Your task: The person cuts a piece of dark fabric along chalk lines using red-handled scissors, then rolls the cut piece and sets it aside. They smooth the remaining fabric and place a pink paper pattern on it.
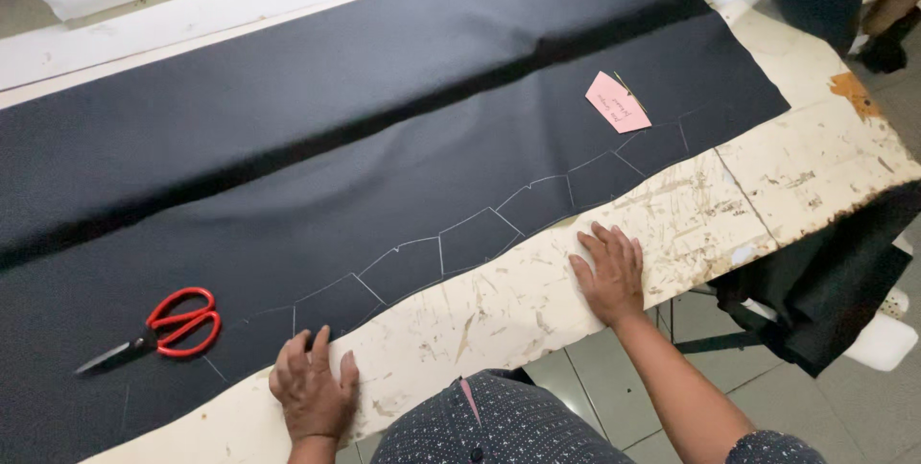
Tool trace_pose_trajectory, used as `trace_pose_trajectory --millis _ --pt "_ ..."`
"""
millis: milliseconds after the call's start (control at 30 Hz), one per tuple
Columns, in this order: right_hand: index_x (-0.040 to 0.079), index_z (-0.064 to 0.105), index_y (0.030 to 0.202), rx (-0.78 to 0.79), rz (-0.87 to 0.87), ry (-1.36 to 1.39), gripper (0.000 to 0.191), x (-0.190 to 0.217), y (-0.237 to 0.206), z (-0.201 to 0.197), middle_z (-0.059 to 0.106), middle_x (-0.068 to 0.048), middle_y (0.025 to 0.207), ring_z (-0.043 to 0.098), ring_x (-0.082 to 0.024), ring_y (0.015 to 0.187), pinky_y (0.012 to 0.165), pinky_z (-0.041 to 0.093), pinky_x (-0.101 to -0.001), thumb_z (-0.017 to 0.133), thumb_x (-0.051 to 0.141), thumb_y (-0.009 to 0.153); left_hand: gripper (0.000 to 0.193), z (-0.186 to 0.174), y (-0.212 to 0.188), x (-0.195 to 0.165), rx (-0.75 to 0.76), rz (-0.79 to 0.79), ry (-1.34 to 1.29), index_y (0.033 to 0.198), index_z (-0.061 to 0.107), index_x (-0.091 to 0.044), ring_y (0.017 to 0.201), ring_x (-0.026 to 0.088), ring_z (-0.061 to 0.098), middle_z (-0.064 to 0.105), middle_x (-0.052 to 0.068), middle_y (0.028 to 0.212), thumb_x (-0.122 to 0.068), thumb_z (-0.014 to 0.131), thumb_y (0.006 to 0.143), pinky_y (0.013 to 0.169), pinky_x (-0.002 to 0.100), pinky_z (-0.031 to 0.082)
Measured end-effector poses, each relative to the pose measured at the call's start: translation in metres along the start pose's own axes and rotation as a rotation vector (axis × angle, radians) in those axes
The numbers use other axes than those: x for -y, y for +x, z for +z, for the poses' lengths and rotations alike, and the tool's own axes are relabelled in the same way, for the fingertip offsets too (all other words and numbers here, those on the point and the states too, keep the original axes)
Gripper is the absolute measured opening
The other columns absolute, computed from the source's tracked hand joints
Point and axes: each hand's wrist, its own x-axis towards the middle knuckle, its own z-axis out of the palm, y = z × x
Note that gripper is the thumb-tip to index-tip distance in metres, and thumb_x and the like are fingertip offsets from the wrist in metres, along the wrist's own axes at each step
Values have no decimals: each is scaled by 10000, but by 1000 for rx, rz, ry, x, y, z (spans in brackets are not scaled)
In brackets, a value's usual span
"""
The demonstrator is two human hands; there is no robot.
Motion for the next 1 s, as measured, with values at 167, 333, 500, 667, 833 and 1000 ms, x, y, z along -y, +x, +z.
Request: trace_pose_trajectory --millis 167,333,500,667,833,1000 --pt "188 603 1354 19 44 -1 457 6 3 1 490 -62 1521 339 -316 1475 1241 167 -522 592 389 944 692 3 14 6 -25 19 -8 1495 390 -201 1509 301 195 257 136 1620 -512 444 879 1217 531 76" --pt "182 601 1344 9 41 -17 458 7 5 6 491 -66 1521 343 -319 1474 1240 173 -518 590 390 936 699 9 18 9 43 -15 -14 1519 368 -210 1542 250 153 247 89 1639 -512 422 891 1251 534 56" --pt "195 604 1334 -10 37 -13 444 9 6 11 502 -49 1508 359 -327 1472 1245 189 -521 608 383 932 688 14 19 14 -10 18 -71 1501 398 -198 1532 268 175 263 110 1629 -504 429 885 1246 562 72" --pt "182 599 1341 5 29 -36 456 13 9 11 495 -67 1501 350 -343 1467 1236 185 -547 627 361 922 687 15 20 15 15 21 -72 1499 418 -168 1537 302 198 282 130 1629 -496 435 895 1246 570 75" --pt "159 612 1308 -29 -15 -49 410 16 16 7 555 -62 1430 441 -340 1372 1187 272 -526 656 319 934 659 9 20 11 -11 18 -106 1503 445 -159 1547 292 216 305 126 1633 -486 434 932 1268 553 97" --pt "-1 559 1338 -98 371 377 418 -18 75 5 589 -167 1190 578 -229 1012 877 508 -402 679 177 980 643 3 21 2 23 -120 -103 1477 474 -101 1515 339 264 342 158 1607 -447 507 936 1246 512 192"
